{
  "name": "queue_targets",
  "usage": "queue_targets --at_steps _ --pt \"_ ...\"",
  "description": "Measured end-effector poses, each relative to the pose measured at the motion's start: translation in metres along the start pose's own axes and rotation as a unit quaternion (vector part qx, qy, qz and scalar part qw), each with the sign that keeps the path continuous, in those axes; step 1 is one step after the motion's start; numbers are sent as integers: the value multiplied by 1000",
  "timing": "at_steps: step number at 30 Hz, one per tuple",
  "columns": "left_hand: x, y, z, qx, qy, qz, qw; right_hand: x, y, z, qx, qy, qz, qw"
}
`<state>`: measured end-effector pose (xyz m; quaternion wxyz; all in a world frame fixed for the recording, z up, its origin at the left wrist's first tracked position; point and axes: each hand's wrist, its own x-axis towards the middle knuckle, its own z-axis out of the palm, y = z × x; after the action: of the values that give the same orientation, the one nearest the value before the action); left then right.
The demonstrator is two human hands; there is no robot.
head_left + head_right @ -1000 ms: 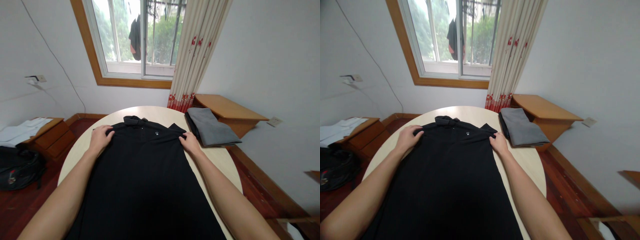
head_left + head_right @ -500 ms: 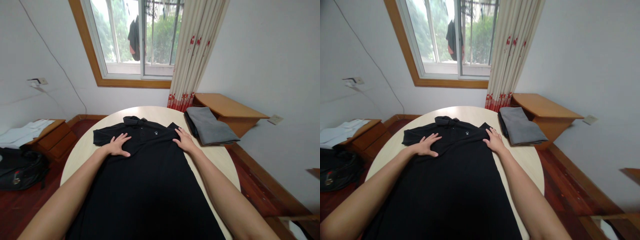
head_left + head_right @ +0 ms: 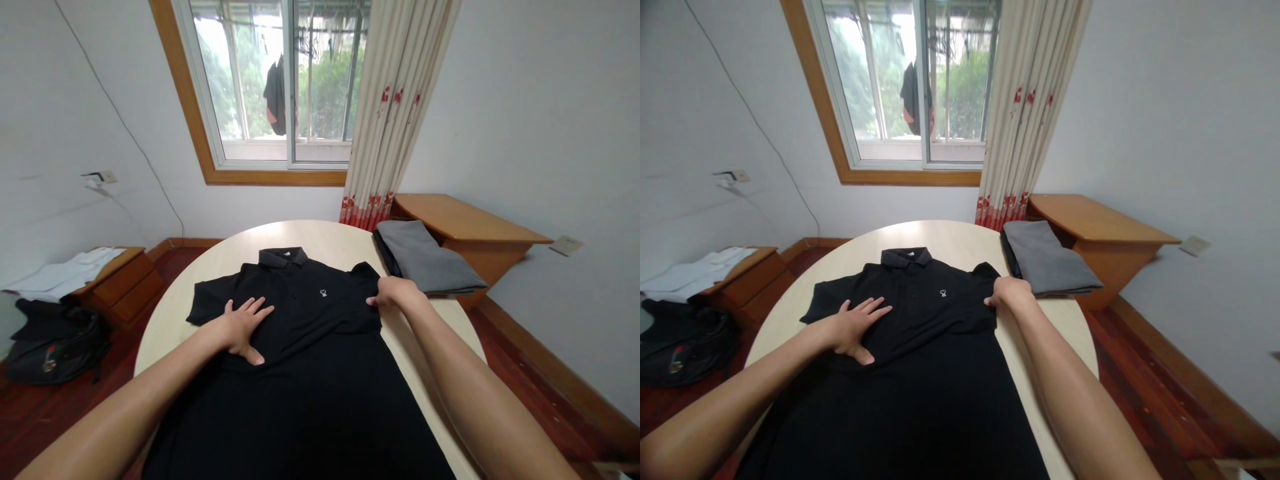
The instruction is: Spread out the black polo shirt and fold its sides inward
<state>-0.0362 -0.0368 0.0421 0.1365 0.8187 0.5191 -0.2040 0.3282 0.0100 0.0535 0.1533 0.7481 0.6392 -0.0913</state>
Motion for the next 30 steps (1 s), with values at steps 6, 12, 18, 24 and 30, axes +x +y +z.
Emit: queue_targets --at_steps 6,12,18,24,30 --pt "52 -38 -11 -67 210 -91 971 15 -28 15 72 248 -104 960" --pt "97 -70 18 -73 253 -126 956 66 -27 60 158 161 -163 961" --pt "108 -89 10 -92 250 -130 955 101 -29 49 177 130 -31 975" --pt "130 -108 -6 -107 229 -155 955 134 -38 33 194 115 96 970" --pt "159 -130 -22 -116 215 -162 956 162 -38 27 210 154 129 957"
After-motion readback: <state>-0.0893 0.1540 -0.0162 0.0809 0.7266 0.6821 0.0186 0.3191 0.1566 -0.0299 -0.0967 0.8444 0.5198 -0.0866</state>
